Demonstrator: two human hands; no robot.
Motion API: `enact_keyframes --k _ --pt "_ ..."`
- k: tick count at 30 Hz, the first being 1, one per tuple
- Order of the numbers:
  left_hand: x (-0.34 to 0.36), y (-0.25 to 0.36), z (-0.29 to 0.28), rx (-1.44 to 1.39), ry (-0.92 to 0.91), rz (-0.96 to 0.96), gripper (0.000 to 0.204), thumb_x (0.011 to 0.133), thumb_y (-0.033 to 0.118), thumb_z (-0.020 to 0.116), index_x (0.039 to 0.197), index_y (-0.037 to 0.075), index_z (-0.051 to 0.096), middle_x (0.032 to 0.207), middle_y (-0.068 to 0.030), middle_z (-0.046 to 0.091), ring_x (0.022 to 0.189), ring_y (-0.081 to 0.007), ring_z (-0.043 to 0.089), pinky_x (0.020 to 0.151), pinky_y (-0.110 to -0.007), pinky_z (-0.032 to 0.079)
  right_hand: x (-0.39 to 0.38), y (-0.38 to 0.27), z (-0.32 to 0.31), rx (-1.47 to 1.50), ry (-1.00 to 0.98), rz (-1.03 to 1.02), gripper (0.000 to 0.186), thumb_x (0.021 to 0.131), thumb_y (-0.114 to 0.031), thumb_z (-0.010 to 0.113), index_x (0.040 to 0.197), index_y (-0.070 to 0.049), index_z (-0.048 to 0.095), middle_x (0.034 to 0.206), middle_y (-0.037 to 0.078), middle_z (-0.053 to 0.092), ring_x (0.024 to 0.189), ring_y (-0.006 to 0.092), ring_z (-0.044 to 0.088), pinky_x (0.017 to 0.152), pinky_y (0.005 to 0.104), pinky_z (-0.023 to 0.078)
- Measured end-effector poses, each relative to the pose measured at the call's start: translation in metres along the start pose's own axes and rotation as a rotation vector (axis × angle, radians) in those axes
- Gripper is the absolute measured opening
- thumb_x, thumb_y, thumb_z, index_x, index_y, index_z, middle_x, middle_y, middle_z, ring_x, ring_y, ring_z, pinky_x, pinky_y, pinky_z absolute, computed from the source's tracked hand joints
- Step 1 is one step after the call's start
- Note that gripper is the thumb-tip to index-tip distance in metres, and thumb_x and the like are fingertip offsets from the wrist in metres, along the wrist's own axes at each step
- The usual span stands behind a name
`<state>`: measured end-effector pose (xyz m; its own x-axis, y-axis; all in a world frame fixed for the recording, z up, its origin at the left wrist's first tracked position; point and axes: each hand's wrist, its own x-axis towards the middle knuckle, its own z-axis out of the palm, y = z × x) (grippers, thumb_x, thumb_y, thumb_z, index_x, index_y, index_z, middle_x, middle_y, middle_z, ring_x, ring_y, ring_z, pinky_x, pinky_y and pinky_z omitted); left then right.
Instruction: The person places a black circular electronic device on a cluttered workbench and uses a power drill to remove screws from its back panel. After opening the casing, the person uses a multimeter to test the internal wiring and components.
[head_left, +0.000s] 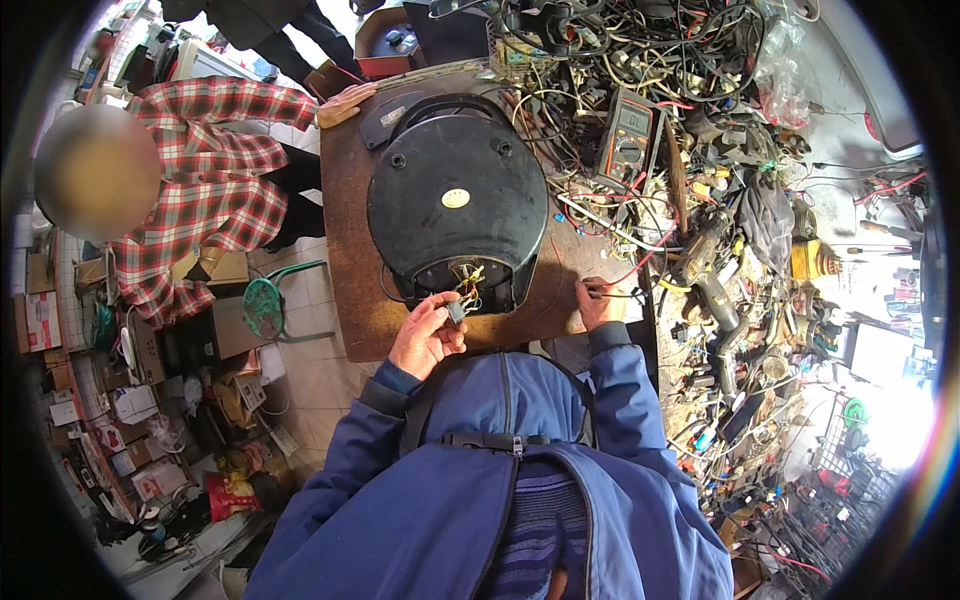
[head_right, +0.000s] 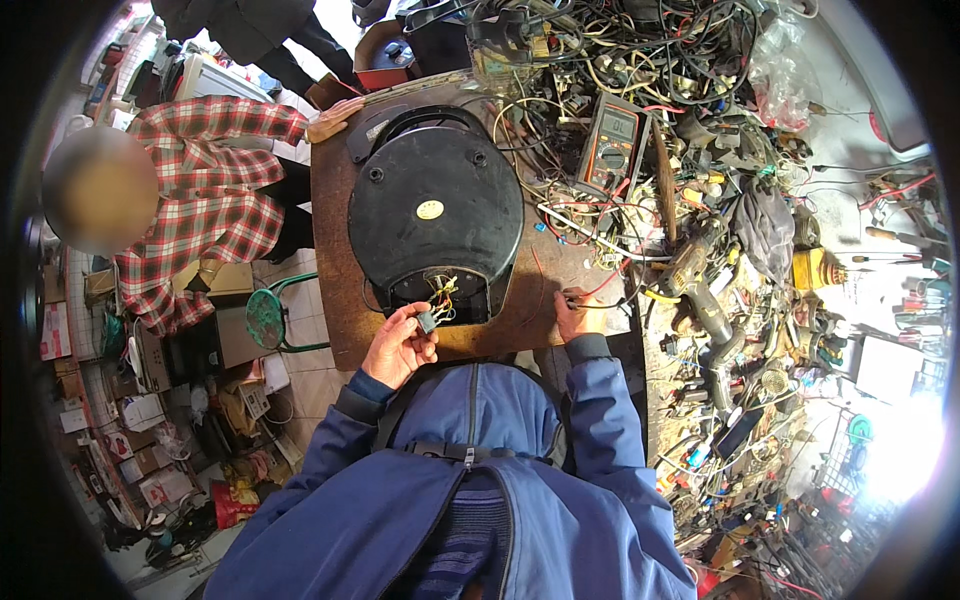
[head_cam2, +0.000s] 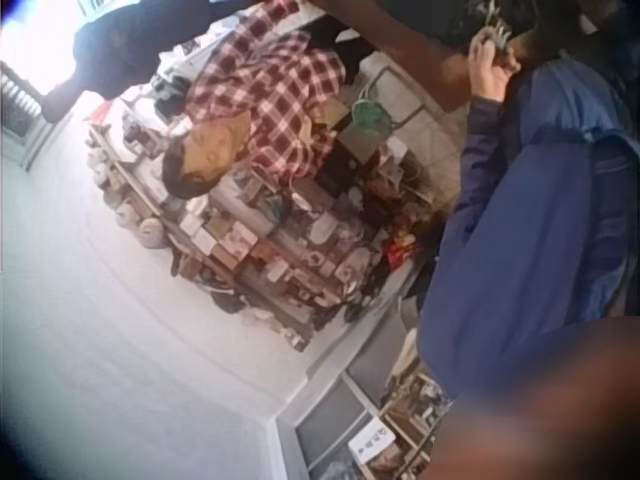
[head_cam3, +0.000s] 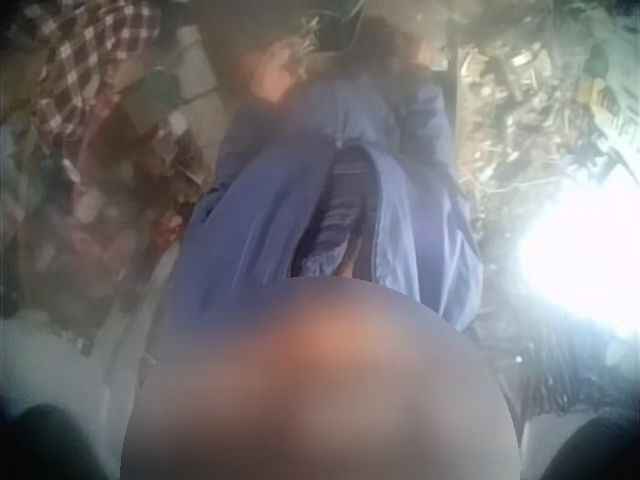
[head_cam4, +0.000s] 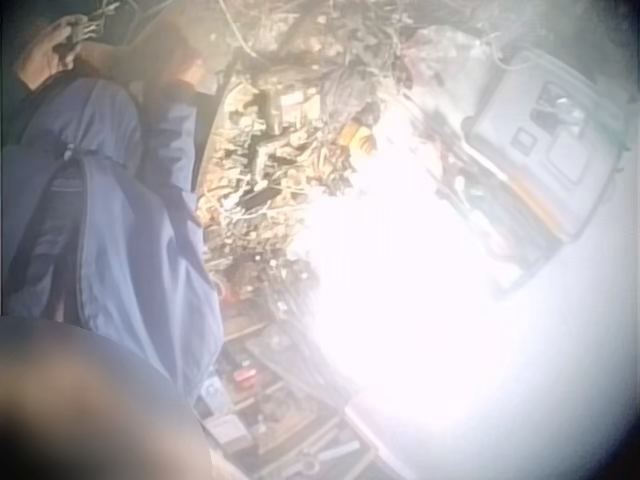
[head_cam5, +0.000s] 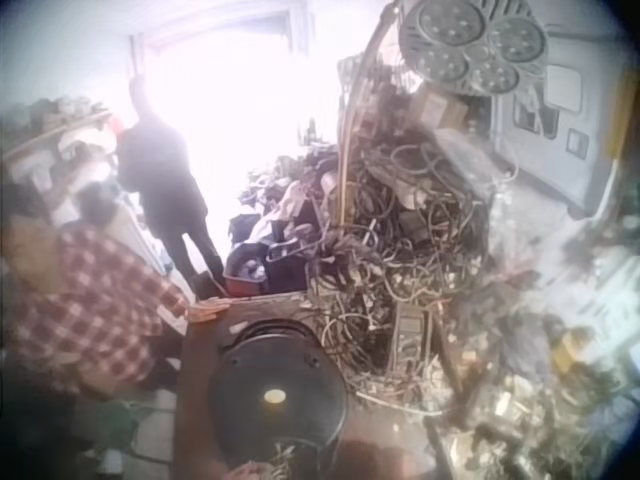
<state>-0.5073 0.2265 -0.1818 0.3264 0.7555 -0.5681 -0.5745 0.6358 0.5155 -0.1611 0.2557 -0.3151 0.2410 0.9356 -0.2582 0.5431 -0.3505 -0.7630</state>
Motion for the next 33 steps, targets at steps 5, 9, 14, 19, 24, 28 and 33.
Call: enact_keyframes --k 5,9,14,19,24,28,33 --pt "-0.001 -0.002 -0.002 -0.014 -0.007 0.01 0.038 0.103 0.023 0.056 0.138 0.009 0.052 0.1 -0.0139 0.067 0.08 -0.0197 0.065 0.075 -0.039 0.06 -0.033 -0.095 -0.029 0.626 -0.314 0.114 0.031 0.093 -0.023 0.072 0.109 0.003 0.07 0.085 0.008 0.072 0.061 0.0124 0.063 0.055 0.0267 0.051" --pt "0.0 -0.002 0.003 0.003 -0.007 0.016 0.039 0.103 0.021 0.055 0.139 0.007 0.051 0.101 -0.015 0.068 0.079 -0.0201 0.066 0.075 -0.039 0.06 -0.061 -0.162 -0.024 0.691 -0.382 0.044 0.024 0.094 -0.018 0.072 0.108 0.001 0.073 0.081 0.003 0.071 0.062 0.0081 0.061 0.055 0.0248 0.05" --pt "-0.001 -0.001 0.005 0.004 0.014 0.017 0.039 0.104 0.02 0.054 0.14 0.006 0.05 0.1 -0.0167 0.068 0.078 -0.0214 0.068 0.074 -0.04 0.06 -0.064 -0.171 0.02 0.706 -0.413 -0.084 0.022 0.097 -0.018 0.068 0.108 0.001 0.07 0.09 0.006 0.072 0.083 0.0122 0.065 0.073 0.0286 0.053" --pt "0.0 -0.002 -0.002 -0.012 -0.001 0.016 0.04 0.104 0.02 0.054 0.141 0.005 0.05 0.101 -0.0172 0.068 0.079 -0.0216 0.068 0.075 -0.04 0.06 -0.061 -0.172 0.034 0.678 -0.447 -0.108 0.023 0.097 -0.019 0.068 0.107 0.002 0.071 0.091 0.01 0.073 0.084 0.0154 0.068 0.073 0.03 0.054" --pt "0.001 -0.002 -0.002 -0.013 -0.023 0.011 0.042 0.104 0.02 0.054 0.142 0.005 0.049 0.102 -0.0167 0.068 0.08 -0.0221 0.068 0.076 -0.041 0.06 -0.059 -0.171 0.039 0.636 -0.474 -0.127 0.023 0.097 -0.018 0.067 0.108 0.003 0.071 0.094 0.011 0.074 0.086 0.0163 0.069 0.075 0.0303 0.054" --pt "0.0 -0.001 -0.001 -0.014 -0.037 0.011 0.042 0.104 0.021 0.054 0.143 0.005 0.049 0.102 -0.0164 0.068 0.081 -0.0222 0.068 0.077 -0.041 0.06 -0.059 -0.174 0.037 0.679 -0.499 -0.081 0.024 0.098 -0.018 0.067 0.108 0.003 0.07 0.095 0.011 0.074 0.089 0.016 0.068 0.078 0.0307 0.054" --pt "-0.001 0.0 0.0 -0.01 -0.05 0.008 0.043 0.104 0.021 0.053 0.143 0.004 0.049 0.101 -0.0147 0.067 0.082 -0.0214 0.068 0.078 -0.04 0.06 -0.057 -0.171 0.038 0.651 -0.516 -0.09 0.025 0.098 -0.021 0.066 0.107 0.002 0.07 0.094 0.01 0.073 0.088 0.0146 0.067 0.076 0.0301 0.053"
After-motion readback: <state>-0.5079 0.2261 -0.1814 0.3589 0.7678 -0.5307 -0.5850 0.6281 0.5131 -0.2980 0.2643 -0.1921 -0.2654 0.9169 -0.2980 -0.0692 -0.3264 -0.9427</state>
